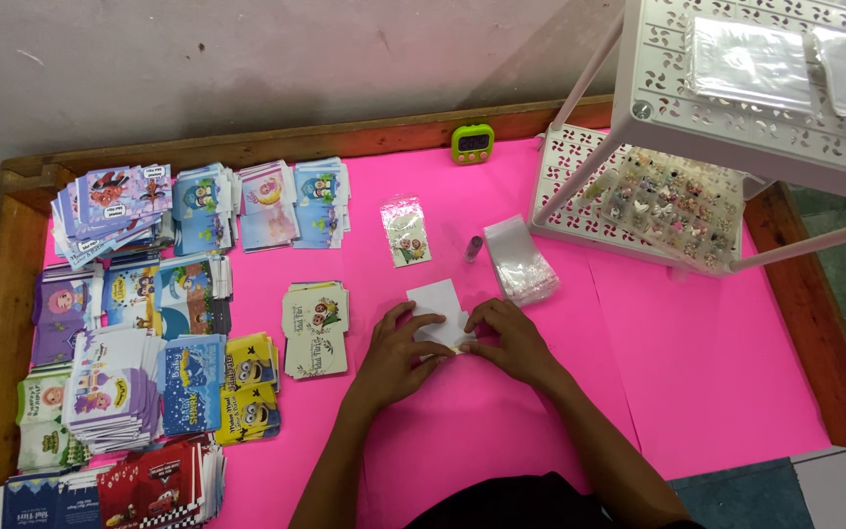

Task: Packaging small printed cards into individual plastic bags

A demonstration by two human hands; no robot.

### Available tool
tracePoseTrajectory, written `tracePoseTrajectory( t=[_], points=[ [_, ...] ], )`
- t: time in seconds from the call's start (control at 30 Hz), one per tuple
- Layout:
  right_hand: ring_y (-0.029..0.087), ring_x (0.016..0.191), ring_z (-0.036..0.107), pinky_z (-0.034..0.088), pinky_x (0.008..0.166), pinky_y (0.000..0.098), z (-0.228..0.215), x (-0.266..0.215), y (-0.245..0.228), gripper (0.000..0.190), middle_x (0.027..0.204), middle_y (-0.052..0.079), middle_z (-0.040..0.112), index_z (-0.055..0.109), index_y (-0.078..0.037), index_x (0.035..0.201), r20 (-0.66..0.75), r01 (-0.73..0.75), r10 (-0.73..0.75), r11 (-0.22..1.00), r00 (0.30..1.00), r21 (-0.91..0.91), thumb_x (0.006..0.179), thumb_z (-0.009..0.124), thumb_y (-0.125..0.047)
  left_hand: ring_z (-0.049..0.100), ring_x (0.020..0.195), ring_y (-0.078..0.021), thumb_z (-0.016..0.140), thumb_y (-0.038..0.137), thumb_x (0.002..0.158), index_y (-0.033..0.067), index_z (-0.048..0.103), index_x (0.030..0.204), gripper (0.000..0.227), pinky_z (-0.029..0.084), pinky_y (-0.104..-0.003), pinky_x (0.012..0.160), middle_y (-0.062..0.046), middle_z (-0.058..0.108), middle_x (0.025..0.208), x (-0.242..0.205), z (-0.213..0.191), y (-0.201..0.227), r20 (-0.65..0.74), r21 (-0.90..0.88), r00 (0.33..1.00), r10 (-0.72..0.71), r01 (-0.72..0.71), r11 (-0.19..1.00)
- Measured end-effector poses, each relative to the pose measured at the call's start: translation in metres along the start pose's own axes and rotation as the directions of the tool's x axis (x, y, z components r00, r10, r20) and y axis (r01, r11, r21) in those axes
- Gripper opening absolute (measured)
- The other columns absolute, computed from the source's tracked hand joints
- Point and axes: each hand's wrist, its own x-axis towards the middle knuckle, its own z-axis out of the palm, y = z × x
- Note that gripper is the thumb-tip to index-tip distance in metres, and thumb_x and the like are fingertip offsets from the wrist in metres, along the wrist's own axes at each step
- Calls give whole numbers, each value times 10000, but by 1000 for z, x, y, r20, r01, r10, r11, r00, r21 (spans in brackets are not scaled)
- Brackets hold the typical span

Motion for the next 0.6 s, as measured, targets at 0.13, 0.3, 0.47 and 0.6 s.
tracePoseTrajectory(
  t=[0.13, 0.3, 0.47, 0.6],
  points=[
    [274, 969, 641, 507, 875, 416, 1, -1, 2, 264, 1064, 31, 693, 716, -186, 990, -5, 5, -5, 1000, 1000, -13, 800, 871, -282, 321, 1459, -426, 716, 247, 923, 316, 802, 1030, 153, 259, -660, 1162, 46, 589, 1415, 2, 2, -4, 8, 9, 1000, 3, -3, 1000],
    [251, 968, 641, 511, 874, 393, 2, -1, 1, 271, 1062, 11, 689, 716, -201, 1001, -12, 19, -19, 999, 1000, -34, 805, 869, -307, 310, 1469, -420, 704, 245, 933, 329, 790, 1065, 179, 258, -666, 1165, 61, 571, 1429, 2, 0, -2, 42, -9, 999, -34, 35, 999],
    [279, 986, 643, 510, 888, 419, 1, -2, -2, 252, 1060, 34, 687, 716, -186, 1003, -10, 7, -7, 1000, 1000, -9, 820, 858, -286, 296, 1480, -427, 702, 233, 932, 320, 783, 1079, 189, 247, -663, 1177, 52, 563, 1441, 3, -2, 0, 63, -44, 995, -71, 73, 996],
    [285, 996, 652, 516, 892, 429, -2, -2, -5, 242, 1064, 42, 693, 719, -180, 1004, 4, 6, -6, 1000, 1000, -11, 827, 847, -283, 279, 1491, -443, 678, 179, 939, 299, 786, 1095, 225, 228, -662, 1190, 37, 561, 1460, 2, -7, 2, 97, -75, 992, -81, 88, 993]
  ],
)
